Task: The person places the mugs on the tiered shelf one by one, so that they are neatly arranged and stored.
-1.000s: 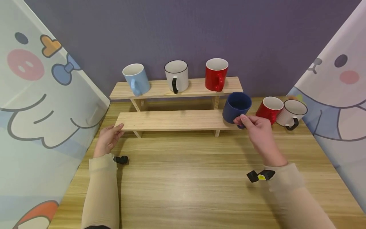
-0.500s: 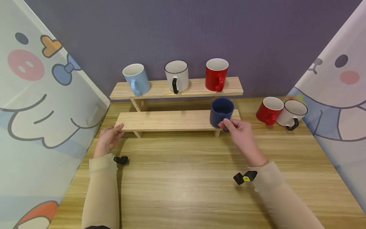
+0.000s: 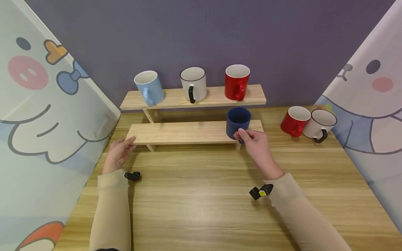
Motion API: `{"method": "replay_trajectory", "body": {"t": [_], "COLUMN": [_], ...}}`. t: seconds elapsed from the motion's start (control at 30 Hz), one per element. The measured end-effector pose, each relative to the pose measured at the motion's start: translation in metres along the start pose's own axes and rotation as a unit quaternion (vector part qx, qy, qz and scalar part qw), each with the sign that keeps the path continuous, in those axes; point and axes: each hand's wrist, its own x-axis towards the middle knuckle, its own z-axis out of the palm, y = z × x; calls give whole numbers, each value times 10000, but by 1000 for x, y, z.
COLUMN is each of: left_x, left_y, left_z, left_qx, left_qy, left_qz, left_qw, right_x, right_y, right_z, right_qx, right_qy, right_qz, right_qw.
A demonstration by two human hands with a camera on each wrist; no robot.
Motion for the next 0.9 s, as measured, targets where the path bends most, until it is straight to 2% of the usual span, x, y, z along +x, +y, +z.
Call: {"method": "replay_trajectory", "body": {"t": [0.4, 0.9], "left_x": [-1, -2], "left_y": [-1, -1], "left_z": [-1, -1], "left_qx": [-97, -116], "left_qy": [-57, -47], "left_qz": [91, 68], "left_qw": [9999, 9999], "right_x": [2, -2], "right_y": [-3, 0], "right_z": [-3, -11], "right_qx": [-166, -723], "right_qy": [-190, -49], "right_qz": [35, 72], "right_qw": [9997, 9973]}}
